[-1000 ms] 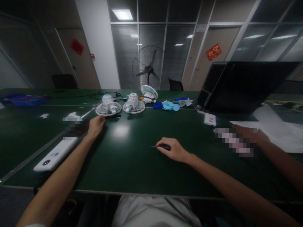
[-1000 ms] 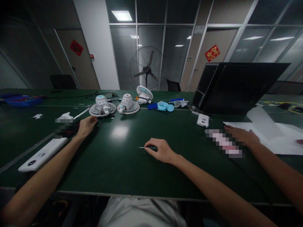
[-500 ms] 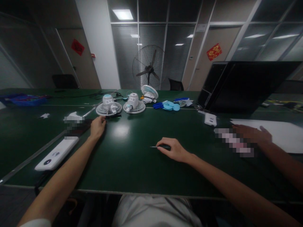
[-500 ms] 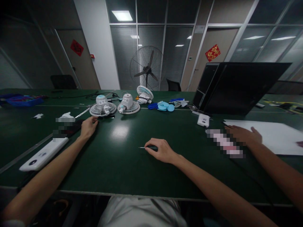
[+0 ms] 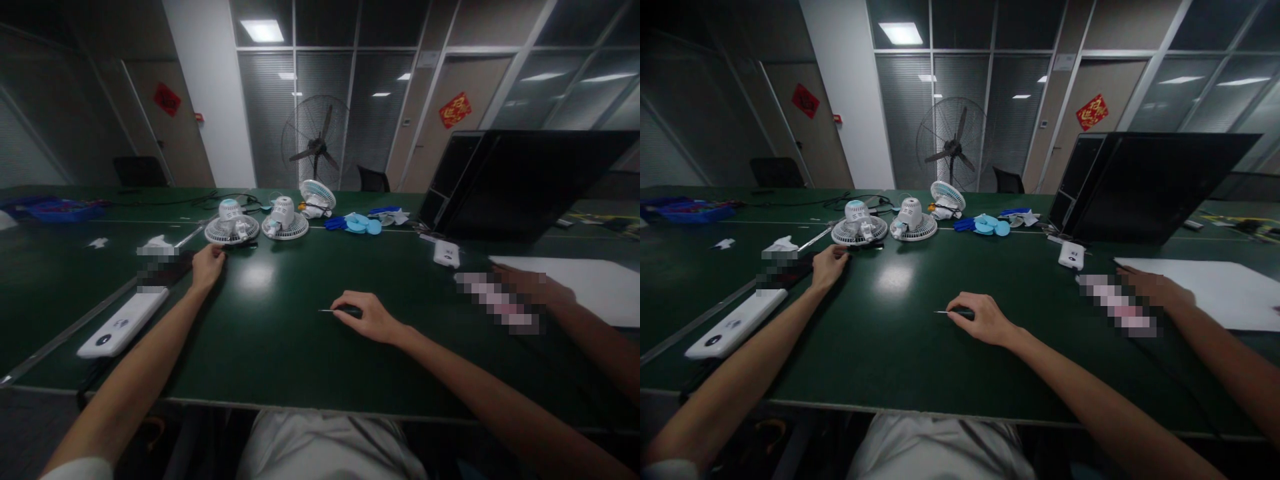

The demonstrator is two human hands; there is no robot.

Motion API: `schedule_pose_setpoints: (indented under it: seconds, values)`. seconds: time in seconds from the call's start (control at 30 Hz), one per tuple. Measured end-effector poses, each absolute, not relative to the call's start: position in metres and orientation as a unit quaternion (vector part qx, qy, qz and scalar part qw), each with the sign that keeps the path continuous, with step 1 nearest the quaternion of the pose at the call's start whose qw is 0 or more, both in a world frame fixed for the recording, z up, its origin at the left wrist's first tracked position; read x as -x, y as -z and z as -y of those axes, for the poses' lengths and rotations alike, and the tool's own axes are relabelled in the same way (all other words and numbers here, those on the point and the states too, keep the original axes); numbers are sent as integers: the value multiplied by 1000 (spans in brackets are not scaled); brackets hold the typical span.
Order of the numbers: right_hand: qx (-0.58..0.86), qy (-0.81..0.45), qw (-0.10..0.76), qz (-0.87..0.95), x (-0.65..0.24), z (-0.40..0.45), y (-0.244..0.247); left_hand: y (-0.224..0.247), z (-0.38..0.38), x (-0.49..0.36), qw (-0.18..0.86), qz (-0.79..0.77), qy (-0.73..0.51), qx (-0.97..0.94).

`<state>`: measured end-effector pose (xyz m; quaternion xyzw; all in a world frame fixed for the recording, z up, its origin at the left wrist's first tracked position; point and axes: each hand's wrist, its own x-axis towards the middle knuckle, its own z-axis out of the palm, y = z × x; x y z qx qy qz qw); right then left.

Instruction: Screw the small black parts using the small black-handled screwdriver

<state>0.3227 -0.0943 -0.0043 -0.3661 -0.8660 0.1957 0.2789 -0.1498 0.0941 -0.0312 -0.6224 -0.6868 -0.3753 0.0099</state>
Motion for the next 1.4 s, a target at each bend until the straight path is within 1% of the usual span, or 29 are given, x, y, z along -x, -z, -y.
schedule_pose_setpoints:
  seconds: [0.17,0.33,0.47,0.6,0.7,0.9,1.0,1.07,1.23,1.4]
  values:
    - [366,-199,277,866,-323,96,2,31,-98,154,-13,697,384,606]
    - [366,-198,278,866,-323,95,4,32,-96,153,-15,700,368,611]
    - [364,-199,278,866,-323,95,6,31,-92,151,-15,682,345,645]
    - [362,-183,286,868,-322,93,6,23,-87,140,-25,630,313,711]
    - [358,-178,291,869,-322,93,5,16,-78,115,-50,564,279,775]
    - [365,-174,290,867,-322,93,5,6,-23,24,-159,277,213,923]
    - [371,-166,293,865,-322,92,7,6,8,-12,-214,195,203,935]
    - [373,-163,292,866,-322,92,7,6,22,-24,-235,188,202,932]
    - [370,-166,285,868,-320,94,5,4,35,-30,-277,253,200,905]
    - [367,-157,280,873,-320,94,6,-1,42,-33,-305,255,194,897]
